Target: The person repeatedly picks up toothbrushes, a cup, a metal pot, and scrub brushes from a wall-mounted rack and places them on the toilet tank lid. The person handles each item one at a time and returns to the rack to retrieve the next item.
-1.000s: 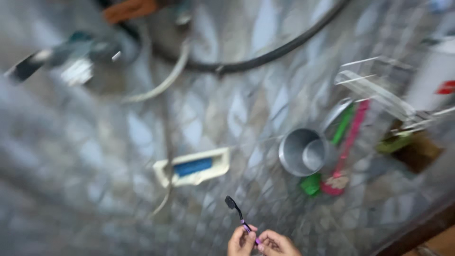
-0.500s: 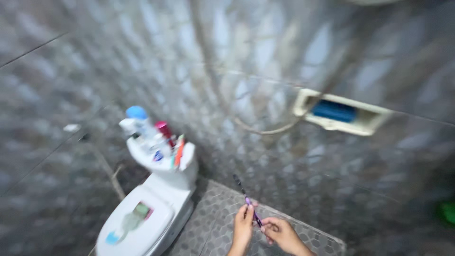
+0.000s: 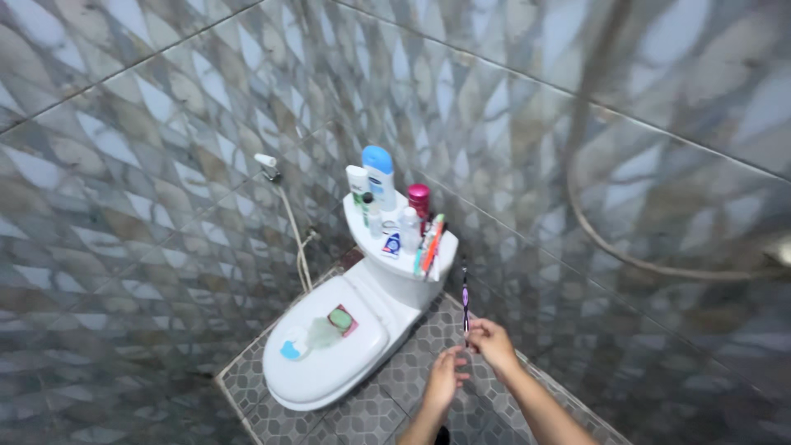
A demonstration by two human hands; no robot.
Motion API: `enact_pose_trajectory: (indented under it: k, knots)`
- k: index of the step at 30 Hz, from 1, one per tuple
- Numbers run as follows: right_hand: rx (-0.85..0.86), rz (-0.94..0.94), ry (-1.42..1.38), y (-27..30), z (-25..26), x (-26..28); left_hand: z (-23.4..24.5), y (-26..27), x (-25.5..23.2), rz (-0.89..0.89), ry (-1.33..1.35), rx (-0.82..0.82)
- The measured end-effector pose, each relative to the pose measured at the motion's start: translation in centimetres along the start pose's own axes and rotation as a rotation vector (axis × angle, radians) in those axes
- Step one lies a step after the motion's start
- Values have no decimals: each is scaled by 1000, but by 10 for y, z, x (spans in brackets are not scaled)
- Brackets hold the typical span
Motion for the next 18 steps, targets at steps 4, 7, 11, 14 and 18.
enact_pose_trajectory:
  k: [4, 7, 11, 14, 18]
  knots:
    - [-79, -20, -9, -80, -23, 12, 29, -32, -14, 50, 139, 32]
    - [-150, -86, -4, -125, -31, 13, 49, -48, -21, 56, 111, 66]
    - [-227, -34, 132, -176, -38, 27, 75, -58, -26, 23, 89, 100]
    - [-311, -51, 243, -197, -35, 30, 94, -59, -20, 72, 83, 86]
    - [-332, -55, 305, -214, -37, 29, 113, -59, -10, 150, 140, 50]
Point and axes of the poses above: each hand's wrist, its own y-axis away from the middle knuckle, its own z-axis out of the back of the hand, x = y × z, the point moved 10 cm from there along -y, towards the middle knuckle, and after that the axes turned 11 degrees about x, right-handed, at the moved point
